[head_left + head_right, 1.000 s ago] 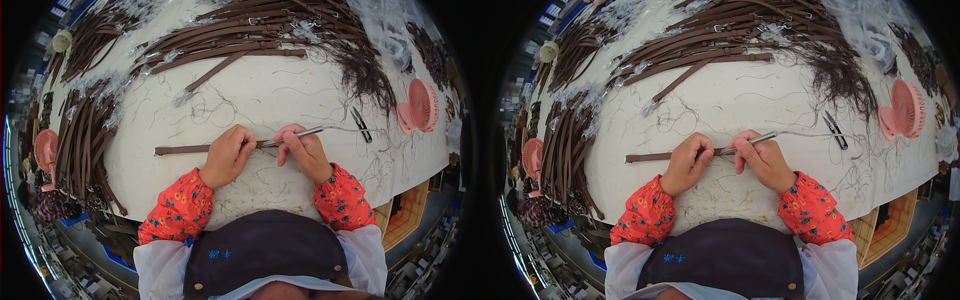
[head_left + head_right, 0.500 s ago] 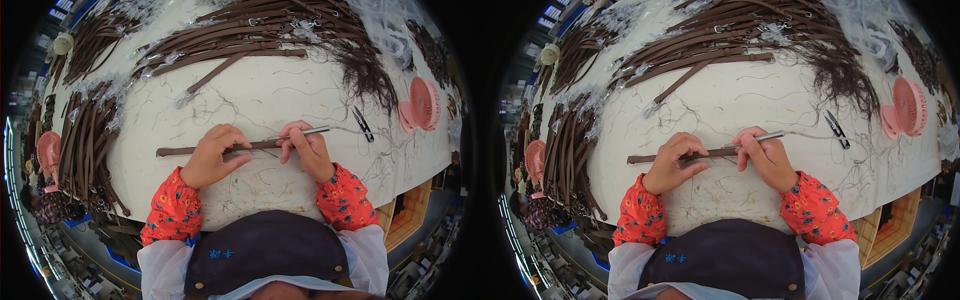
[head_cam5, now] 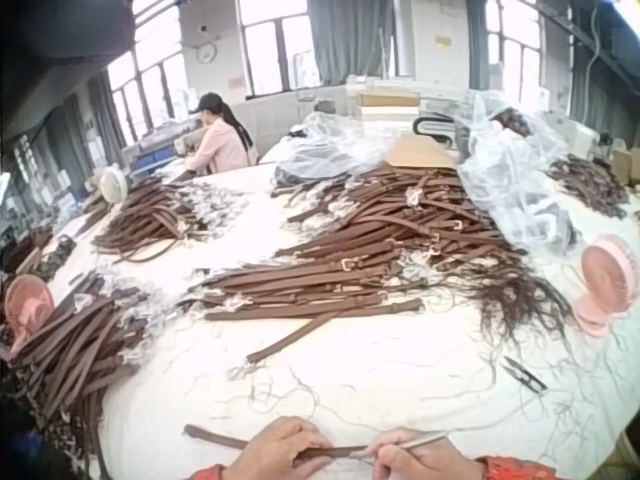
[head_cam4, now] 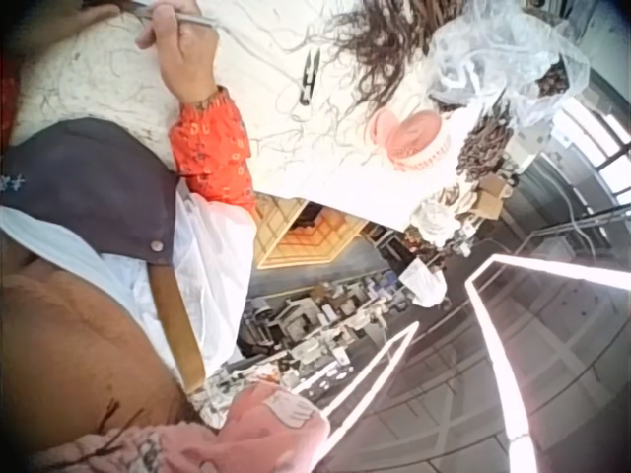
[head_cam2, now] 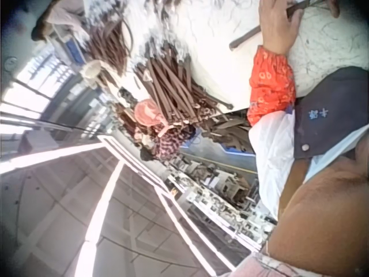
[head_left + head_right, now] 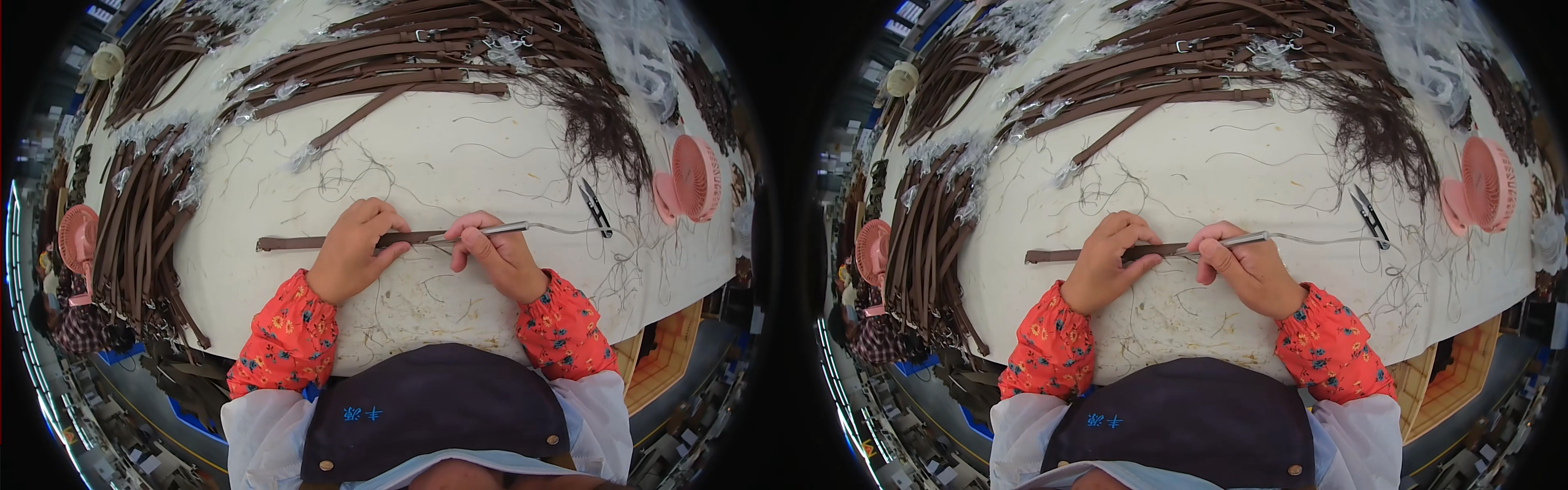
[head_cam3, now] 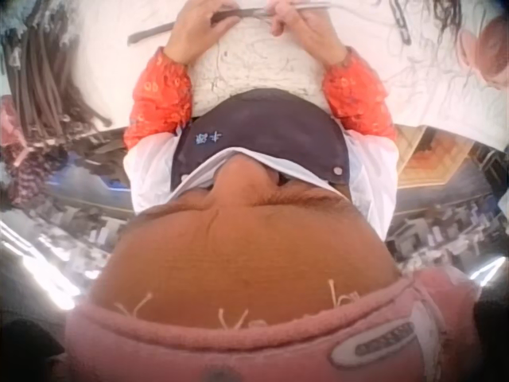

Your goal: The person sews brown leather belts by hand using a curved needle and thread. They pick up a belt, stitch along the edge near the buckle, and place the finished belt aside. The process is repeated for multiple belts on a cluttered workbench.

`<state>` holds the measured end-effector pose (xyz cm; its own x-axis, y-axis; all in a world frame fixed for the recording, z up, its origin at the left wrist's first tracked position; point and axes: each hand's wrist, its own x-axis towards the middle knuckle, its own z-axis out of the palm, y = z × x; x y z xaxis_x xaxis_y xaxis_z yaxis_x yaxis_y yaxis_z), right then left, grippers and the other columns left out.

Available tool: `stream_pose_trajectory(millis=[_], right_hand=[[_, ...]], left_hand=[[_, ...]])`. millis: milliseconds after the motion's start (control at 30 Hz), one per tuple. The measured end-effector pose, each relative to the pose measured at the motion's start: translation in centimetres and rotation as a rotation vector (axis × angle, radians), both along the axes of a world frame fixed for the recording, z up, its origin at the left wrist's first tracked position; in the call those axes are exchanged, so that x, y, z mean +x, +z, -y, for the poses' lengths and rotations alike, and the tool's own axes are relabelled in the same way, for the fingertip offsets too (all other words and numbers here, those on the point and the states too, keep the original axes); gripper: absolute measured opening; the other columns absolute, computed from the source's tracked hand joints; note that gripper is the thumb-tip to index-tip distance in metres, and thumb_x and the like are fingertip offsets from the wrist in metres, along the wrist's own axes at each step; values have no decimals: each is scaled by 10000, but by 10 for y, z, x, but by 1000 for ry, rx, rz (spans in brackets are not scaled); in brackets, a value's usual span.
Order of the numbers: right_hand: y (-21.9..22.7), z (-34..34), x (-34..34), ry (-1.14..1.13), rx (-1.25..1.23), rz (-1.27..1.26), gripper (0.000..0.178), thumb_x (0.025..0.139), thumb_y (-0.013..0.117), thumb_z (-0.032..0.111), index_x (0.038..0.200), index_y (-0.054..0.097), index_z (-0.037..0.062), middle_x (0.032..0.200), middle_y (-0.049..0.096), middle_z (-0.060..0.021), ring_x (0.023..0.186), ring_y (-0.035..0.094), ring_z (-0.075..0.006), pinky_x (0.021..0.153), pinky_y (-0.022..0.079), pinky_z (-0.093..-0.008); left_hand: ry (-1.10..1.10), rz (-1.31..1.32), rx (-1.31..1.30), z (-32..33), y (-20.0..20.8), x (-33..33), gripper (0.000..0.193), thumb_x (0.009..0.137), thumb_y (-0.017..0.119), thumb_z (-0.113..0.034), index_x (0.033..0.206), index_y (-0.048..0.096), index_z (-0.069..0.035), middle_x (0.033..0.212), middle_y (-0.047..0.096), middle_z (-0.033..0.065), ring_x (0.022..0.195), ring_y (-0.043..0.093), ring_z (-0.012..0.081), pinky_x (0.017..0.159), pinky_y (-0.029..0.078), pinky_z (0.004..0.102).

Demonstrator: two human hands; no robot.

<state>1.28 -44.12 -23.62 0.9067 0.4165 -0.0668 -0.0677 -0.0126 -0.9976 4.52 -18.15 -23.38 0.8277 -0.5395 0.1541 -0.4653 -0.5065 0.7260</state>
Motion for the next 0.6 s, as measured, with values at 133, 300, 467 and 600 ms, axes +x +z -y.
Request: stream_pose_trajectory(millis=[133,300,467,600], right_hand=[[0,-1,0,-5,15,-4,293,1108,469,266,1146,619,17,796,664,-18,752,627,-81,709,506,-246],[0,-1,0,-2,-16,8,298,1109,469,272,1145,619,18,792,667,-17,753,630,-81,709,506,-244],[3,1,1,33,-37,-12,317,1113,455,294,1158,594,13,831,658,-36,791,621,-97,758,492,-264],[3,2,2,50,-48,-41,327,1115,451,308,1166,581,11,855,655,-47,813,617,-106,785,484,-275]], left_hand=[[-4,8,9,0,-1,1,262,795,800,-36,1023,674,-68,1037,621,89,993,599,285,833,501,361],[8,-4,13,0,-1,-1,262,796,802,-41,1024,676,-71,1041,621,88,997,599,284,832,501,363],[7,1,13,0,-1,0,260,797,804,-45,1022,677,-71,1037,619,87,988,598,282,822,498,362],[6,1,18,0,-1,0,257,794,804,-44,1017,678,-70,1031,618,87,982,597,282,814,496,364]])
